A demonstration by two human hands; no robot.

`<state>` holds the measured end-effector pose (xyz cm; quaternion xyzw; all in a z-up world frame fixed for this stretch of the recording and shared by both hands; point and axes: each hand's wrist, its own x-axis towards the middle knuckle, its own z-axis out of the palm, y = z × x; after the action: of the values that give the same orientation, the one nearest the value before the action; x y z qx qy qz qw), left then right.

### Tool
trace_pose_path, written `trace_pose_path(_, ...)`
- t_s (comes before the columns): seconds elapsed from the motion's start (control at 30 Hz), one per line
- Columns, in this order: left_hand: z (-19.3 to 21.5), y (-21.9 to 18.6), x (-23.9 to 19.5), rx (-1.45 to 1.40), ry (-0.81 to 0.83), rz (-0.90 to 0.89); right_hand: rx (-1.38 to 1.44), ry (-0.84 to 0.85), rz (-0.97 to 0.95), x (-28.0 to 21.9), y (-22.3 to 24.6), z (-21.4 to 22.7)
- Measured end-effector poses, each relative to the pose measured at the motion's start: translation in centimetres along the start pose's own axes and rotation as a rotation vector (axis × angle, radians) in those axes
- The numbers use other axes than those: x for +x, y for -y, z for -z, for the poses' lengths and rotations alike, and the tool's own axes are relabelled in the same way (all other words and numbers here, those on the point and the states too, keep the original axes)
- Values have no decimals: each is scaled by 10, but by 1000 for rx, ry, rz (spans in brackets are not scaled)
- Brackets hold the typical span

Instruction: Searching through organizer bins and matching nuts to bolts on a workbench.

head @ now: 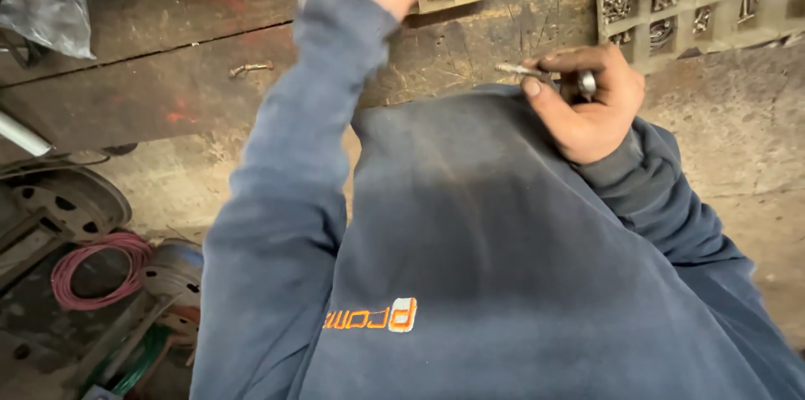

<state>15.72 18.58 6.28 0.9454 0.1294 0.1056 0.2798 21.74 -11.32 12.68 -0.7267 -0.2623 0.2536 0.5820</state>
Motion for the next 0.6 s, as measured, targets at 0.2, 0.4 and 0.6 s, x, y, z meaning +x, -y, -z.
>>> trace_pose_path(0.2, 80, -92, -56, -860, 309, 241, 108, 25, 110, -6, 18, 9)
trace_pose_path(0.4, 91, -115, -83, -1241, 347, 518, 58, 180, 184, 1, 35, 7)
trace_pose_path(0.6, 95, -126, -89, -1130, 264, 450, 58, 225, 258, 3, 27, 9)
